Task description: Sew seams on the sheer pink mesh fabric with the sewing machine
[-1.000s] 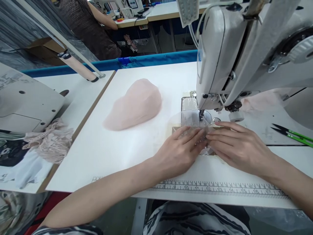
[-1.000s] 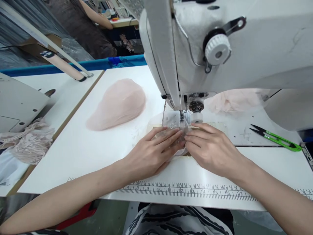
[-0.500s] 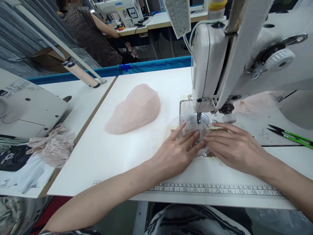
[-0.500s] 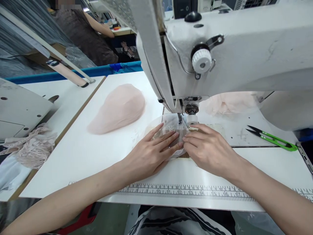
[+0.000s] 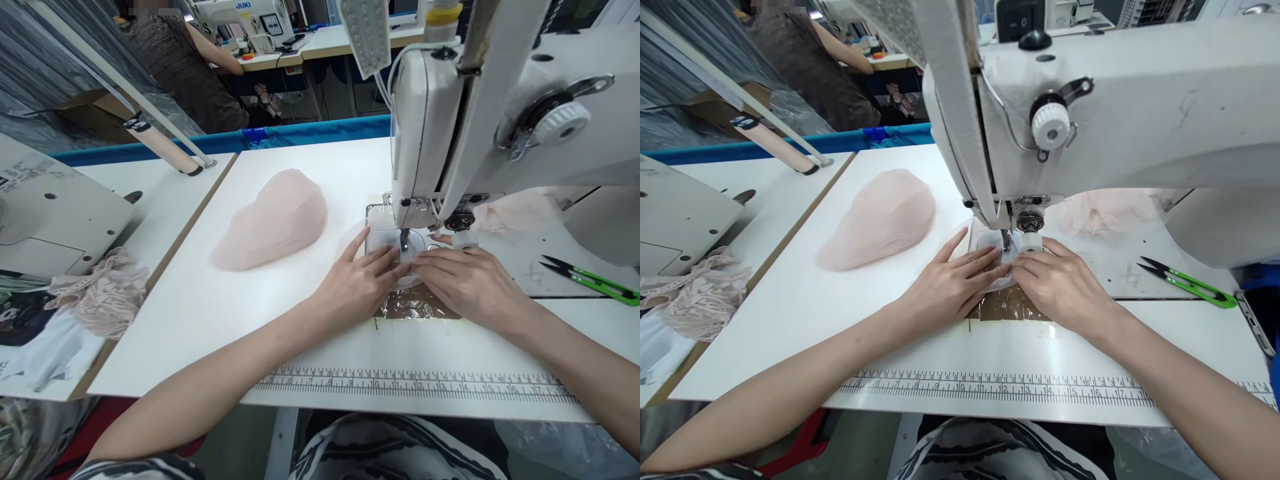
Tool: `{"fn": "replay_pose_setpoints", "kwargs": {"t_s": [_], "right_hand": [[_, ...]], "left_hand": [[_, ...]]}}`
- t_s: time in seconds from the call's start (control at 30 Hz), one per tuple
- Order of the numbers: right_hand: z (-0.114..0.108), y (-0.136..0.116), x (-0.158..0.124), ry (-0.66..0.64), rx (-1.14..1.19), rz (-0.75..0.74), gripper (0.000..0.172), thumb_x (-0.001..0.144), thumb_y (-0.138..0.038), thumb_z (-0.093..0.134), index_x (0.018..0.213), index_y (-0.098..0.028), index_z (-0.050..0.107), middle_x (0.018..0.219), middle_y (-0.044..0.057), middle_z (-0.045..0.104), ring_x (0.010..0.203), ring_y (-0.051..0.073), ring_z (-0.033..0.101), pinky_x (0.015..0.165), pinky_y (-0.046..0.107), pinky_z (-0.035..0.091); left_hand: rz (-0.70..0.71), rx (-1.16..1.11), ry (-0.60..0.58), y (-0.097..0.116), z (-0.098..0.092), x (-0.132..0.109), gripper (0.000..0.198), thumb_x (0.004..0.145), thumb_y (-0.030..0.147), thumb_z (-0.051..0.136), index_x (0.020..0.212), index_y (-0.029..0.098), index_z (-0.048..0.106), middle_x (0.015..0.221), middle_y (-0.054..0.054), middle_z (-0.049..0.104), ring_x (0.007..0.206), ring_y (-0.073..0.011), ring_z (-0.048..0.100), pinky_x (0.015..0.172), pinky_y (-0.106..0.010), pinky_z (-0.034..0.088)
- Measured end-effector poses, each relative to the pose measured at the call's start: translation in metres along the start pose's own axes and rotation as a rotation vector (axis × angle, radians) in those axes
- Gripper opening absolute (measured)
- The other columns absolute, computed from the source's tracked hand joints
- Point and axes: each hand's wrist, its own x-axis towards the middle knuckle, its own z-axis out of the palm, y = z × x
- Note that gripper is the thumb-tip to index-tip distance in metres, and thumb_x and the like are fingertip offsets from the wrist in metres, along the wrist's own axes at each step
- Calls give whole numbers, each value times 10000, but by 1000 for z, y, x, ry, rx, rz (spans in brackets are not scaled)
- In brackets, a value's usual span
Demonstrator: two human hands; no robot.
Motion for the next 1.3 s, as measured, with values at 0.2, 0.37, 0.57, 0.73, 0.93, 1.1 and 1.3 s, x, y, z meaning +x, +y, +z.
{"fn": "replay_pose_setpoints", "kwargs": {"t_s": [0.2, 0.37, 0.57, 0.73, 0.93, 1.1, 1.3], "right_hand": [[6, 7, 3, -49, 37, 47, 253, 870, -22, 451, 865, -148, 670, 925, 76, 735, 861, 192, 677, 784, 345, 525], [9, 5, 5, -63, -3, 138, 201, 906, -108, 474, 954, -130, 667, 923, 88, 729, 858, 200, 663, 729, 332, 516], [8, -3, 4, 28, -106, 70, 171, 891, -134, 536, 966, -144, 690, 971, 57, 727, 800, 173, 654, 779, 341, 490], [4, -3, 0, 46, -122, 3, 146, 880, -132, 567, 936, -165, 697, 988, -3, 736, 854, 156, 661, 845, 336, 468], [3, -4, 0, 39, -119, 15, 165, 892, -148, 550, 923, -184, 708, 986, -18, 737, 833, 144, 667, 872, 340, 458], [4, -4, 0, 20, -114, 22, 178, 896, -153, 540, 927, -182, 713, 990, -12, 737, 834, 150, 667, 885, 347, 454], [6, -1, 0, 6, -128, 35, 199, 906, -146, 521, 935, -178, 716, 1005, 1, 734, 834, 152, 668, 898, 355, 451]], "left_hand": [[-16, -8, -21, -11, 4, 8, 360, 955, 196, 402, 1287, 178, 542, 1296, -113, 581, 1228, -232, 534, 1138, -582, 212], [-39, 18, -3, -11, 8, 9, 359, 970, 258, 408, 1297, 184, 535, 1309, -127, 569, 1245, -243, 517, 1127, -586, 232], [-38, 85, 111, 11, 2, -2, 297, 936, 180, 464, 1194, 162, 610, 1278, -97, 598, 1201, -223, 548, 1137, -549, 249], [6, 58, 112, 18, 2, -9, 328, 921, 132, 458, 1223, 100, 580, 1206, -110, 643, 1162, -212, 584, 1160, -536, 218], [9, 24, 135, 14, 3, -8, 313, 920, 139, 462, 1204, 104, 589, 1192, -102, 651, 1145, -210, 600, 1167, -543, 200], [16, 33, 134, 12, 4, -7, 300, 936, 148, 438, 1187, 108, 596, 1190, -102, 652, 1137, -209, 607, 1161, -568, 200], [5, 25, 142, 7, 6, -5, 303, 943, 144, 420, 1187, 112, 597, 1179, -95, 658, 1132, -212, 610, 1164, -583, 170]]}}
